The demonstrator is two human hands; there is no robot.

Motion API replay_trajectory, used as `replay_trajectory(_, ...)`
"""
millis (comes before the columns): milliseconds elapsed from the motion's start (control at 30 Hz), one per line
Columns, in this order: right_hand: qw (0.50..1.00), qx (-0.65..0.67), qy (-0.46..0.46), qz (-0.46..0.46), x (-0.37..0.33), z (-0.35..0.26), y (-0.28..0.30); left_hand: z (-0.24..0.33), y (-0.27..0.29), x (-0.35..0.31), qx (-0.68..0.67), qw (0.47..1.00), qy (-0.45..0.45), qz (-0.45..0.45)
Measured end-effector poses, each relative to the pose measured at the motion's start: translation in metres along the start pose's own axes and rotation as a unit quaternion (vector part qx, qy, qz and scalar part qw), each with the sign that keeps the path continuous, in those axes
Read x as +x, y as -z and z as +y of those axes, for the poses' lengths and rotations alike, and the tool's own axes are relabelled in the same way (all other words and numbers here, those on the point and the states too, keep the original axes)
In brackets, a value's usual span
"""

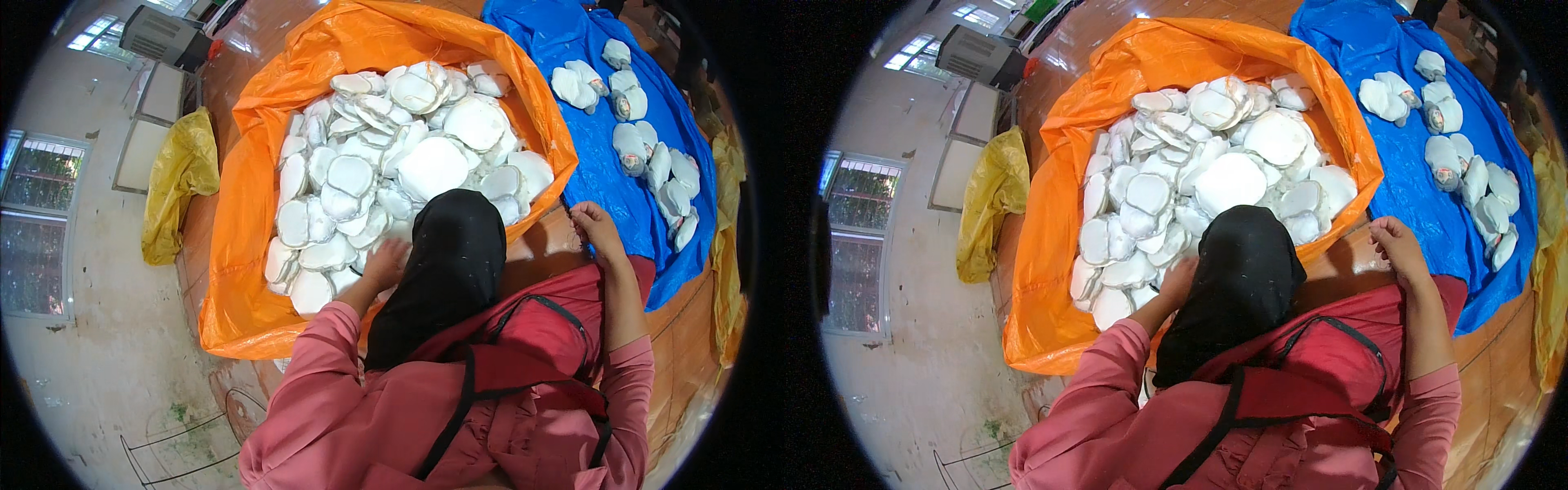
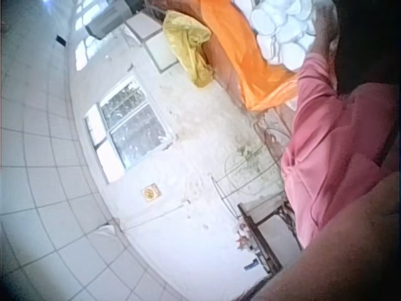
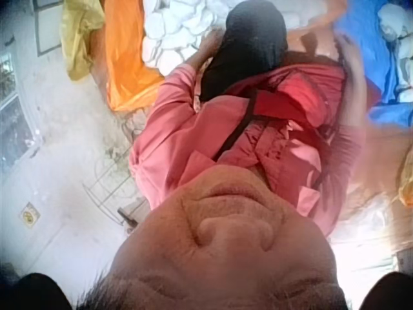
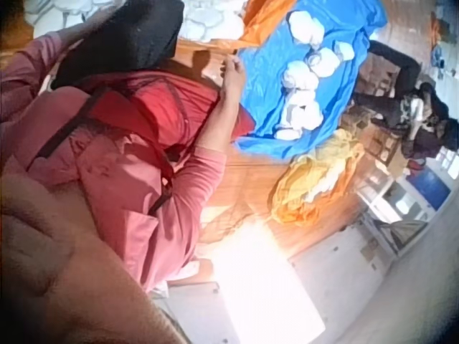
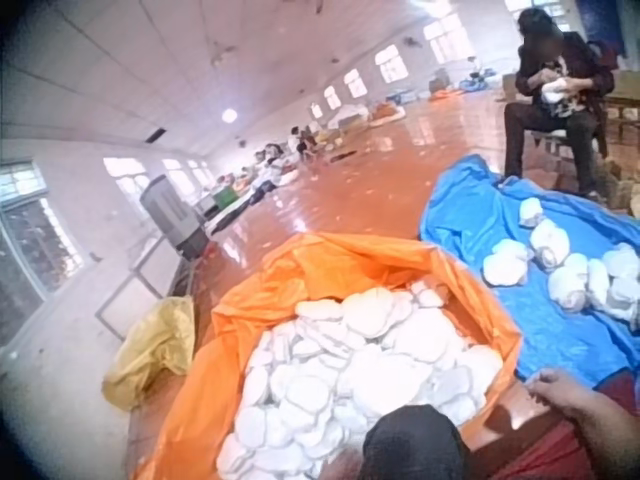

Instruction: The person sits on the floor and repeatedly stuffs white material into white mask-like objects, then places the finished items onto a blue tarp. The person handles the objects one at a time throughout the clip.

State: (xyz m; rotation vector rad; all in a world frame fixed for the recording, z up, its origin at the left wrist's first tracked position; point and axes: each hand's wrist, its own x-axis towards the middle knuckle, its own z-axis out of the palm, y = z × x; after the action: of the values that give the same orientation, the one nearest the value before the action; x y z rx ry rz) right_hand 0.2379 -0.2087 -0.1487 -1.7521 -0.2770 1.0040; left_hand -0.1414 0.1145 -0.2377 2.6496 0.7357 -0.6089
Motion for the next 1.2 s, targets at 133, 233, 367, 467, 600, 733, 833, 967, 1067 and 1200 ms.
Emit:
replay_trajectory(133,1.0,0.004,0.018,-0.007,-0.002,-0.008,-0.006,-0.034,-0.041,0.001,-0.121,0.981,0.059,0.138)
replay_trajectory(233,1.0,0.004,0.022,-0.008,-0.005,-0.012,-0.008,-0.042,-0.051,0.009,-0.227,0.952,0.103,0.179)
replay_trajectory(367,1.0,-0.001,0.021,0.001,-0.009,-0.011,-0.006,-0.034,-0.046,0.004,-0.144,0.963,0.011,0.227)
replay_trajectory(467,1.0,-0.002,0.027,-0.003,-0.007,-0.007,-0.003,-0.025,-0.033,-0.005,-0.046,0.975,0.003,0.218)
replay_trajectory(600,1.0,-0.003,0.029,-0.008,-0.007,-0.008,-0.003,-0.033,-0.023,0.003,0.014,0.983,0.048,0.176)
replay_trajectory(733,1.0,-0.004,0.029,-0.005,-0.012,-0.009,-0.002,-0.035,-0.011,0.007,0.058,0.983,-0.005,0.176)
replay_trajectory(833,0.999,0.005,0.031,0.0,-0.011,-0.003,0.0,-0.032,0.005,0.009,0.099,0.981,-0.04,0.16)
replay_trajectory(967,0.999,0.0,0.037,-0.007,-0.013,-0.009,-0.003,-0.037,0.037,0.019,0.14,0.974,-0.07,0.166)
replay_trajectory(1067,1.0,0.003,0.029,-0.009,-0.014,-0.004,0.001,-0.02,0.086,0.009,0.168,0.97,-0.085,0.156)
replay_trajectory(1200,1.0,0.007,0.026,-0.008,-0.013,-0.004,0.001,-0.032,0.145,0.003,0.052,0.974,-0.038,0.215)
